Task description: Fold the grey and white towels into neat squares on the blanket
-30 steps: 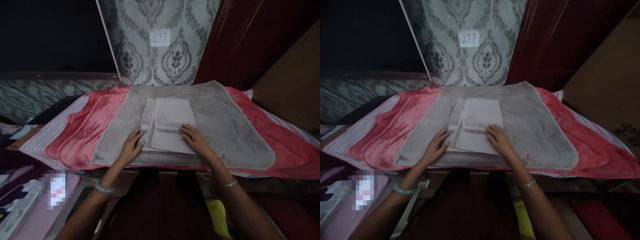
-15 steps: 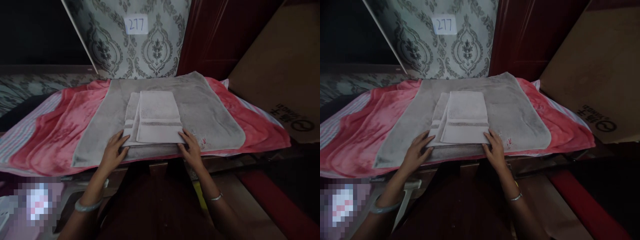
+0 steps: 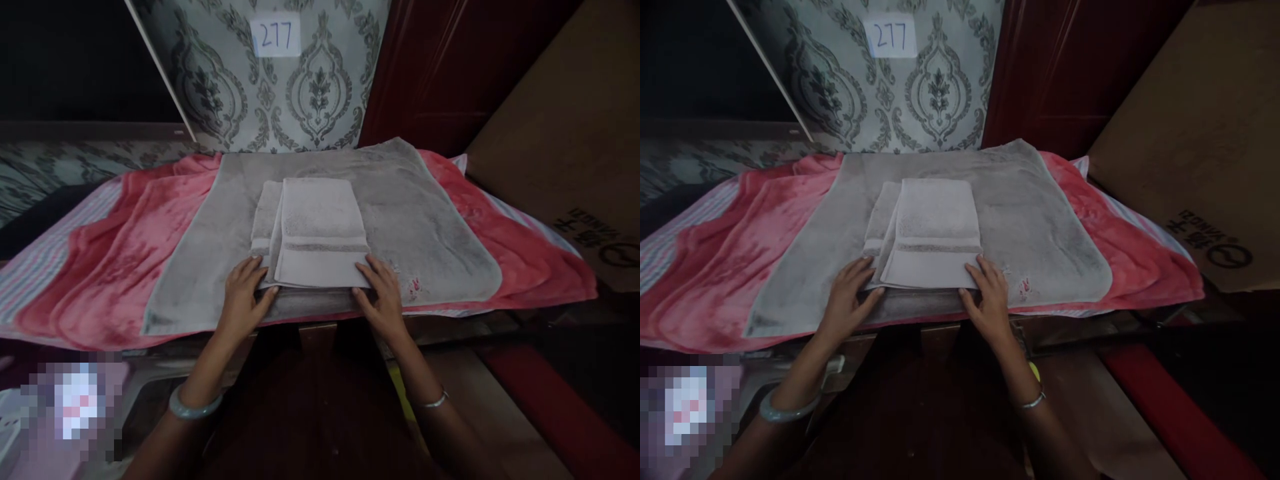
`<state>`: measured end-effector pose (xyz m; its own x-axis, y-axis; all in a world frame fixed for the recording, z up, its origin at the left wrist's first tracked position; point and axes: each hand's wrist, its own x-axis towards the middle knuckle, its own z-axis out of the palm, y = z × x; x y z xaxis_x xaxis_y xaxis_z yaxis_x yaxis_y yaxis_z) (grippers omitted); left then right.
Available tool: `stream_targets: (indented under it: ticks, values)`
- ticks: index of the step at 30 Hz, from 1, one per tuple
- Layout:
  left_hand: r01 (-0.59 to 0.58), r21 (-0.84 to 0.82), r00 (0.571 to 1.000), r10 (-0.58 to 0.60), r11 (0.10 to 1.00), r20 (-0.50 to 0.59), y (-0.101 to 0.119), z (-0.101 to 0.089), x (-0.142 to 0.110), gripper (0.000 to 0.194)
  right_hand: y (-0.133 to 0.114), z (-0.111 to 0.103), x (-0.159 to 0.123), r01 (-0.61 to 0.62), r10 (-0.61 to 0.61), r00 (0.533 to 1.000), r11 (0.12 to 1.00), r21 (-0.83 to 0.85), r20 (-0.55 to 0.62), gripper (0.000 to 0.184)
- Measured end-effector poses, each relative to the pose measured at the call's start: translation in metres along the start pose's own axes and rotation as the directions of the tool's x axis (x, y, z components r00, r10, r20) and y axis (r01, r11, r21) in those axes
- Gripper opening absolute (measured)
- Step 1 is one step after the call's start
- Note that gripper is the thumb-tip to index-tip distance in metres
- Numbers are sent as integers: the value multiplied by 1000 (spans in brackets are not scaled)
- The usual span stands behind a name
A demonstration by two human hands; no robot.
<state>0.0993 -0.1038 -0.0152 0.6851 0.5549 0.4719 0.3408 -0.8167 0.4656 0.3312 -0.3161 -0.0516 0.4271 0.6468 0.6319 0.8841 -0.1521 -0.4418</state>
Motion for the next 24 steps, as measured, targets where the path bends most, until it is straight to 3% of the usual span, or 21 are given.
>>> stream_targets:
  ticks: [4,8,14,18,21,24]
  values:
    - [38,-166,999,-42,985,-21,17,-3,11,40,-6,2,2,-26,26,1000,999,-28,9,45]
    - [152,-418,987,-161,896,14,34,-6,21,35,-12,4,3,1,-1,1000,998,-64,11,46]
    - [342,-712,929,-338,613,155,47,-6,27,47,-23,7,6,-9,13,999,996,-86,45,43]
    - [389,-821,901,-358,418,245,51,-6,27,78,-32,8,8,-16,17,1000,996,-85,12,39]
    - [400,-772,909,-321,493,266,56,-6,26,86,-39,7,11,-19,23,999,993,-114,34,39]
    - [372,-660,928,-244,652,283,60,-6,26,62,-46,8,14,-16,26,997,990,-143,67,40]
